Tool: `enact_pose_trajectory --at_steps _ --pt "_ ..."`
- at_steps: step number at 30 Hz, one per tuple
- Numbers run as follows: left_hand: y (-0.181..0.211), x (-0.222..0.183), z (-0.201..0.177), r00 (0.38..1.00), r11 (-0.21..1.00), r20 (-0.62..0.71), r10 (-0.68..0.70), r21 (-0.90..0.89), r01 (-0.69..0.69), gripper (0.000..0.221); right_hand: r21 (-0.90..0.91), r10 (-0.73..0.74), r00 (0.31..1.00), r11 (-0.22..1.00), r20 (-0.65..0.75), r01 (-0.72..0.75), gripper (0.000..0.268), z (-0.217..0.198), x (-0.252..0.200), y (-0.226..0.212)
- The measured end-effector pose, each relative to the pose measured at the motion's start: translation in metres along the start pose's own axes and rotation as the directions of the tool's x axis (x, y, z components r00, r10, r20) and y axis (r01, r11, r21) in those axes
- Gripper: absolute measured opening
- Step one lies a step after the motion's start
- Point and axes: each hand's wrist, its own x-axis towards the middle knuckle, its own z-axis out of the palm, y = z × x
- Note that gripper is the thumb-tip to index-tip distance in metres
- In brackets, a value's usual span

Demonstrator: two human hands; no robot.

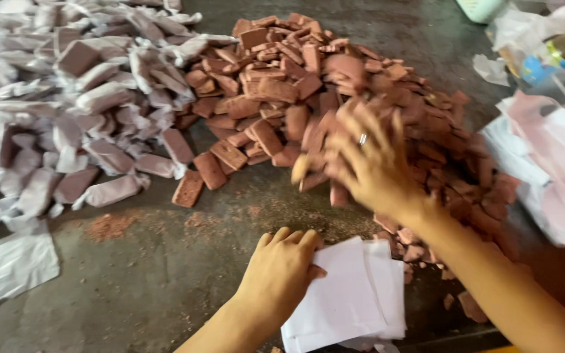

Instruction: The person wraps individual brown rectangular bricks in white paper by hand.

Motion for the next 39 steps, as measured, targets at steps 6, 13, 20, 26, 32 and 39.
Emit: enact_pose_trajectory --at_steps 6,13,20,26,32,39 --pt "0.007 -0.002 -0.007 0.998 0.998 -0.014 0.059 0.021 -0.059 0.06 0.67 0.062 0.995 0.737 0.072 -0.094 0.019 -0.077 -0.041 -0.009" --pt "0.003 -0.002 -0.002 0.997 0.996 0.015 0.08 -0.026 -0.08 0.05 0.184 -0.093 0.973 0.982 0.213 0.054 0.042 -0.091 -0.141 0.01" --pt "0.0 -0.002 -0.006 0.998 0.988 -0.022 0.058 -0.145 -0.06 0.01 0.262 0.031 0.974 0.961 0.223 -0.091 0.045 -0.093 -0.126 0.0" --pt "0.007 -0.001 -0.036 0.991 0.975 -0.126 0.036 -0.213 -0.062 0.018 0.401 0.011 0.981 0.912 0.192 -0.088 0.023 -0.075 -0.087 0.002" --pt "0.007 0.013 -0.059 0.98 0.902 -0.18 -0.086 -0.431 0.0 0.01 0.812 0.375 0.888 0.41 0.266 -0.416 0.031 -0.096 -0.059 -0.002" --pt "0.021 0.027 -0.097 0.915 0.308 0.262 -0.307 -0.883 0.355 0.008 0.91 0.336 0.85 -0.066 0.407 -0.41 0.019 -0.086 -0.04 -0.038"
